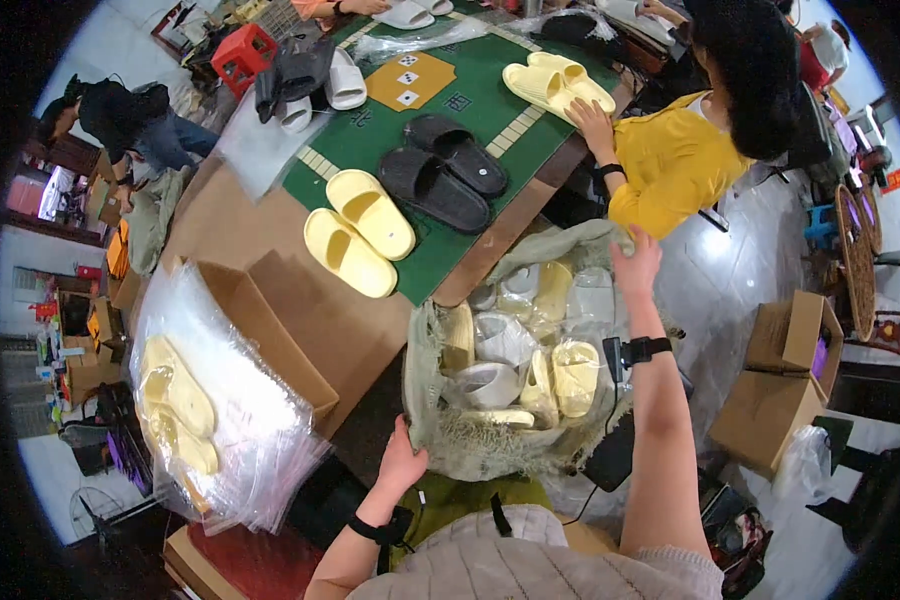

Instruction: The recorder is organizing, checking, and preparing finished slippers for packing in a manufacturing facility.

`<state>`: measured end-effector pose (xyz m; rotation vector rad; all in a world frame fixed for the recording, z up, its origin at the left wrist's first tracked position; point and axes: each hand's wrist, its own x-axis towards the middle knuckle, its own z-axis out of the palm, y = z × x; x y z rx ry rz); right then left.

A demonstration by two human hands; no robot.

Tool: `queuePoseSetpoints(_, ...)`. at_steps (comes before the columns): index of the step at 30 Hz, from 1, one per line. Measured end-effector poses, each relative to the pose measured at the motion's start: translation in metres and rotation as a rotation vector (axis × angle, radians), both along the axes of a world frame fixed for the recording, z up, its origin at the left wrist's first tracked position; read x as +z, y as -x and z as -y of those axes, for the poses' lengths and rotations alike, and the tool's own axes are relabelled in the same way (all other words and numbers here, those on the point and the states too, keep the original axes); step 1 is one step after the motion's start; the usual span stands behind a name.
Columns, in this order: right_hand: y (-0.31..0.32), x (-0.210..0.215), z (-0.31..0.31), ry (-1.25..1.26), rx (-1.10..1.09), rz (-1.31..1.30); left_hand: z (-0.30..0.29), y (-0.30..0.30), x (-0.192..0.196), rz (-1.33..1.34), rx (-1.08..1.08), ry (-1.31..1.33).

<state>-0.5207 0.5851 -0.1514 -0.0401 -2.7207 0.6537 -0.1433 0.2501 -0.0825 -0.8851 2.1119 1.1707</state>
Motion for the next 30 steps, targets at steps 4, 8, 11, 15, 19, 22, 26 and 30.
queuePoseSetpoints(4, -0.039, 0.032, 0.004, 0.177, 0.152, 0.008, 0.001, -0.019, 0.030, -0.137, -0.273, 0.293)
queuePoseSetpoints(8, -0.131, 0.032, 0.055, 0.453, 0.263, 0.317, 0.018, -0.024, 0.073, -0.285, -0.384, 0.493)
queuePoseSetpoints(11, -0.206, 0.067, 0.103, 0.477, 0.401, 0.467, 0.032, -0.038, 0.110, -0.473, -0.417, 0.357)
queuePoseSetpoints(15, -0.276, 0.070, 0.118, 0.740, 0.473, 0.758, 0.056, -0.054, 0.165, -0.733, -0.544, 0.097)
queuePoseSetpoints(19, -0.314, 0.125, 0.195, 0.711, 0.602, 0.746, 0.104, -0.099, 0.212, -0.941, -0.417, 0.200)
queuePoseSetpoints(22, -0.329, 0.172, 0.253, 0.663, 0.688, 0.741, 0.140, -0.141, 0.225, -1.034, -0.221, 0.439)
queuePoseSetpoints(26, -0.350, 0.239, 0.332, 0.680, 0.942, 0.488, 0.178, -0.188, 0.222, -1.143, 0.122, 0.891)
queuePoseSetpoints(30, -0.369, 0.283, 0.414, 0.674, 1.153, 0.299, 0.209, -0.204, 0.220, -1.060, 0.525, 1.048)
